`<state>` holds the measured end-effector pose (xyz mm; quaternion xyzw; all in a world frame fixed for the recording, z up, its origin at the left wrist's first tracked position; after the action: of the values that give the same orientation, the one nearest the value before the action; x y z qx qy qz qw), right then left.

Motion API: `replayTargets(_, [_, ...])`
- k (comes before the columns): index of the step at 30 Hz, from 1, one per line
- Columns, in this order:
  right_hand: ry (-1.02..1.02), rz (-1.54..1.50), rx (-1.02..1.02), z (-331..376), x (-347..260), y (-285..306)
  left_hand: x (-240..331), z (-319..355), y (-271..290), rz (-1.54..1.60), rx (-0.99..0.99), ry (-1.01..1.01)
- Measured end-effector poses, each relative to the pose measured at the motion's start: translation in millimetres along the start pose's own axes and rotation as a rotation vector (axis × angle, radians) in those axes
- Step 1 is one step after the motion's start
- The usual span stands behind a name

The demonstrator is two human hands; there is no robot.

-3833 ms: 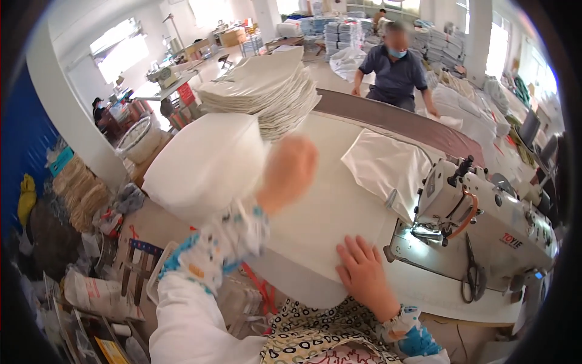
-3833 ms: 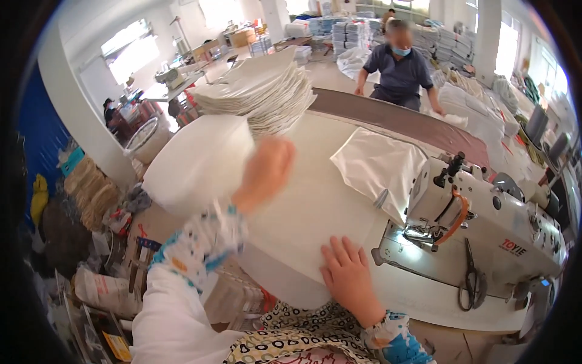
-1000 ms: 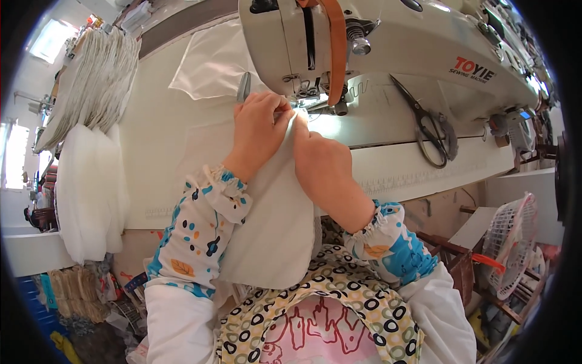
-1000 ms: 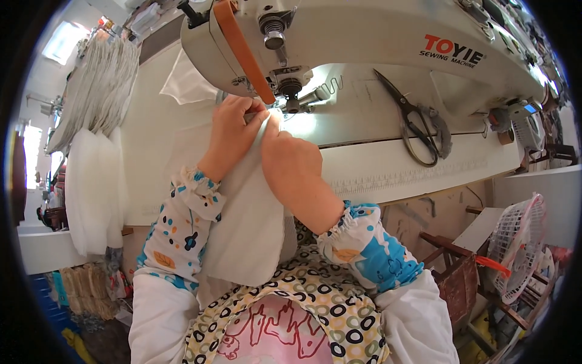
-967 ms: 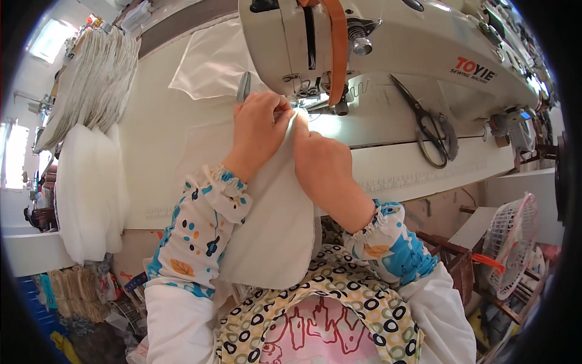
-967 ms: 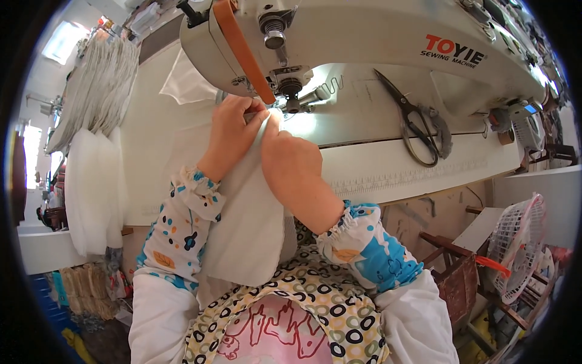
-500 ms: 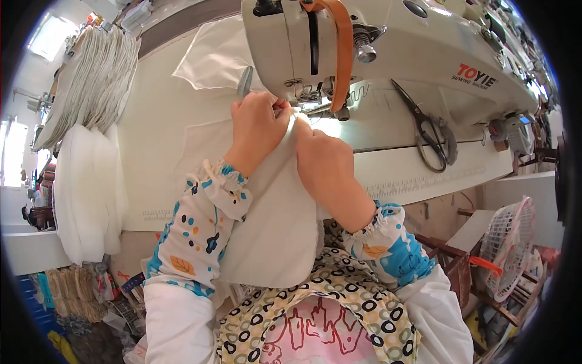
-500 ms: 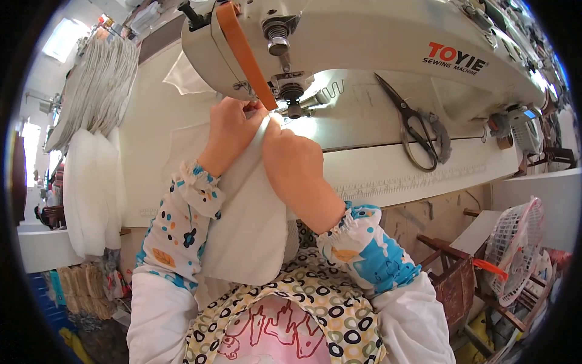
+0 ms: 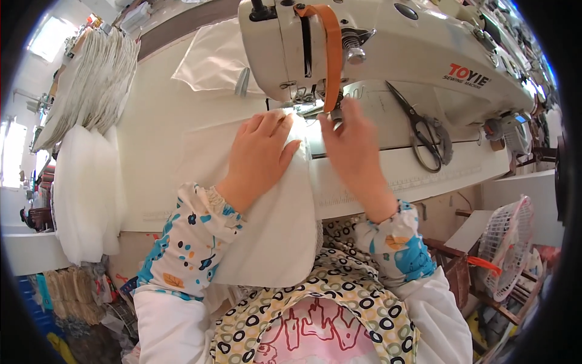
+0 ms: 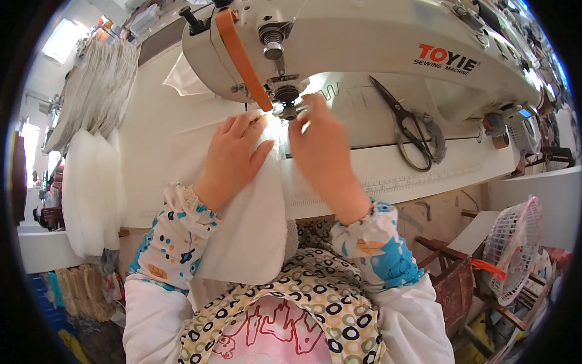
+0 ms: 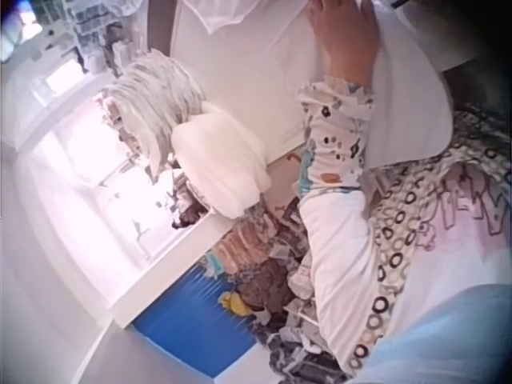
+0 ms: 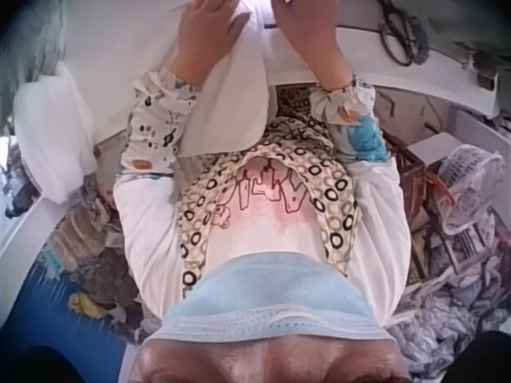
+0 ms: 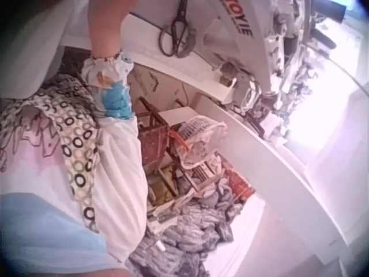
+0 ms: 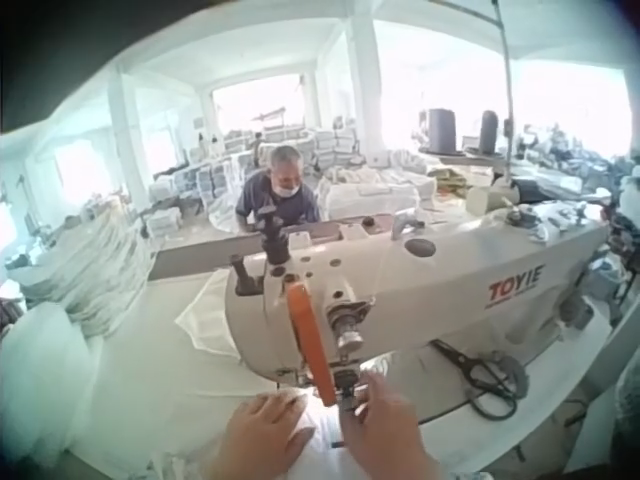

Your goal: The worker is sewing white fabric covers, inserting foam padding pieces, and sealing the pouches using an industrial sewing machine.

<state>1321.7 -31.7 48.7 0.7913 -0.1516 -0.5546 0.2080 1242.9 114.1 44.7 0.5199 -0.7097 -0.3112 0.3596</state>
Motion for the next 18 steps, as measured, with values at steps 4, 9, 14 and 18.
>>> replayTargets(4, [0.076, -0.355, 0.011, -30.7, 5.7, 24.2, 3.2, -4.2, 2.7, -0.01, 0.004, -0.017])
replayTargets(9, [0.033, -0.472, -0.179, -42.7, 8.0, 20.9, -0.7, -2.6, -2.2, -0.023, -0.038, 0.002])
replayTargets(14, [0.217, -0.145, -0.041, -42.5, -0.5, 27.0, 1.8, -4.7, 0.5, -0.023, -0.027, -0.024])
replayTargets(18, [0.253, -0.047, 0.091, -23.1, -6.7, 33.0, 2.8, -1.2, 1.6, -0.035, -0.032, -0.038])
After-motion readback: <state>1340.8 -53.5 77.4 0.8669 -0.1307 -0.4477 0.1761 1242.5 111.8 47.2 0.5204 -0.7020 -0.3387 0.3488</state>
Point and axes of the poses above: each hand's wrist, its own z-axis away from the middle knuckle, its own y-axis out of the back of the hand, x = y × z, the point moved 7 cm from there along -z, towards the middle knuckle, and after that the axes turned 9 degrees about x, right-handed, at the moved point
